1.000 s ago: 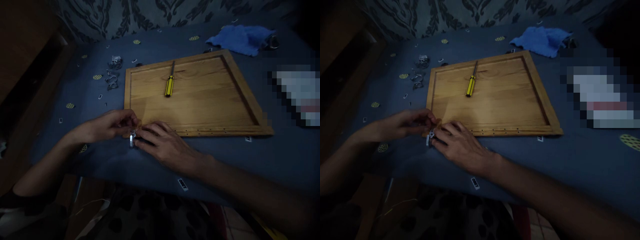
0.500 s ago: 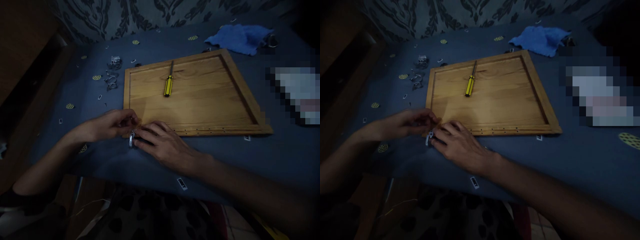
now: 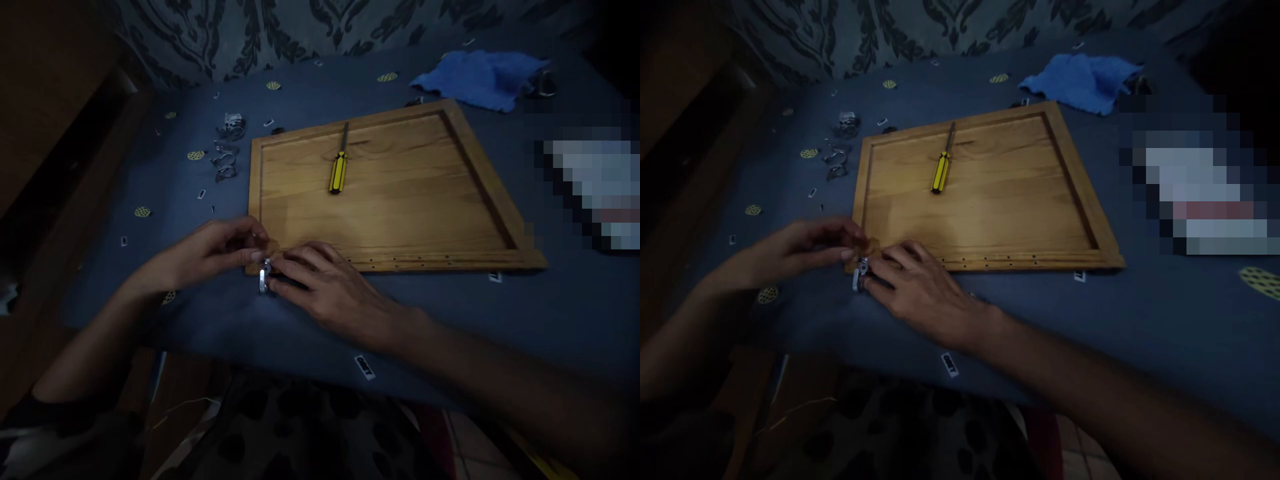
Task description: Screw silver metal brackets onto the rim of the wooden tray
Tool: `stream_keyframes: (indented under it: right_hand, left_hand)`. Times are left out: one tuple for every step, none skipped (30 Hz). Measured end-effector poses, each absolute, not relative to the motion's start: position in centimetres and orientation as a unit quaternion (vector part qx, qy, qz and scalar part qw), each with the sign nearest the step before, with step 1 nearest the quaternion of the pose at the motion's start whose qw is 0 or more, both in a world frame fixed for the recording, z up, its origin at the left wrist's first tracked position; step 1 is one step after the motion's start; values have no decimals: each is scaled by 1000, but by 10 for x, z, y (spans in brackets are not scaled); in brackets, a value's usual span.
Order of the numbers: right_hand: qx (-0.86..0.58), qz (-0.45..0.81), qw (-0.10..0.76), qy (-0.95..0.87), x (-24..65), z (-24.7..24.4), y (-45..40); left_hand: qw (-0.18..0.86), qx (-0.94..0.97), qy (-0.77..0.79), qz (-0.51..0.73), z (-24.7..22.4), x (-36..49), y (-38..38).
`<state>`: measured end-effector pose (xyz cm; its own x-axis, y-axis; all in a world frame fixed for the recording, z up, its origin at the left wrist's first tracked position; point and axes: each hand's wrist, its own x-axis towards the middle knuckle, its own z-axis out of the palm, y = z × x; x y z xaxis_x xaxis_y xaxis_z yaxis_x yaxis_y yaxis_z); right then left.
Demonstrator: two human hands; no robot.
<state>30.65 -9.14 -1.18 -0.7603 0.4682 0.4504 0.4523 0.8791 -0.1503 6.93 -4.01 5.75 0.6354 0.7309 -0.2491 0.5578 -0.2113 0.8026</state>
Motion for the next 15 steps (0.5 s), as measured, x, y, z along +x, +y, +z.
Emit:
stream_keyframes:
  right_hand:
    - [-244,16,247,-938,307,-12,-91]
    - [-242,15,249,-938,307,-12,-91]
    - [-240,14,250,-938,307,-11,-91]
    - [-239,12,251,-938,307,-11,-91]
    - [-239,11,253,-937,307,-11,-92]
    - [-241,10,255,-936,306,-11,-92]
    - [-242,8,258,-935,306,-12,-92]
    - [-243,8,261,-934,306,-12,-92]
    - [-242,9,264,-934,306,-13,-92]
    - [-241,12,265,-933,305,-14,-92]
    - [-240,16,266,-933,305,-14,-92]
    - [-239,22,267,-933,305,-15,-92]
    - [-238,27,267,-933,305,-15,-92]
    - [-237,32,268,-933,305,-14,-92]
    - [-236,33,269,-933,305,-14,-92]
  left_hand:
    - [463,769,426,108,57,65,-46]
    - [455,770,430,124,55,61,-52]
    - [441,775,431,138,53,58,-58]
    - [417,789,426,150,49,54,-64]
    - [388,804,421,160,44,51,-69]
    - [357,817,423,163,39,49,-74]
    - [328,828,423,166,33,48,-78]
    - [303,836,425,172,28,48,-82]
    - [282,841,426,177,23,49,-84]
    - [267,845,426,181,19,51,-86]
    - [256,848,427,184,15,53,-87]
    - [249,849,426,187,13,55,-87]
    - [247,850,425,189,11,56,-87]
    - [247,850,424,192,10,58,-87]
    - [249,849,424,195,9,59,-86]
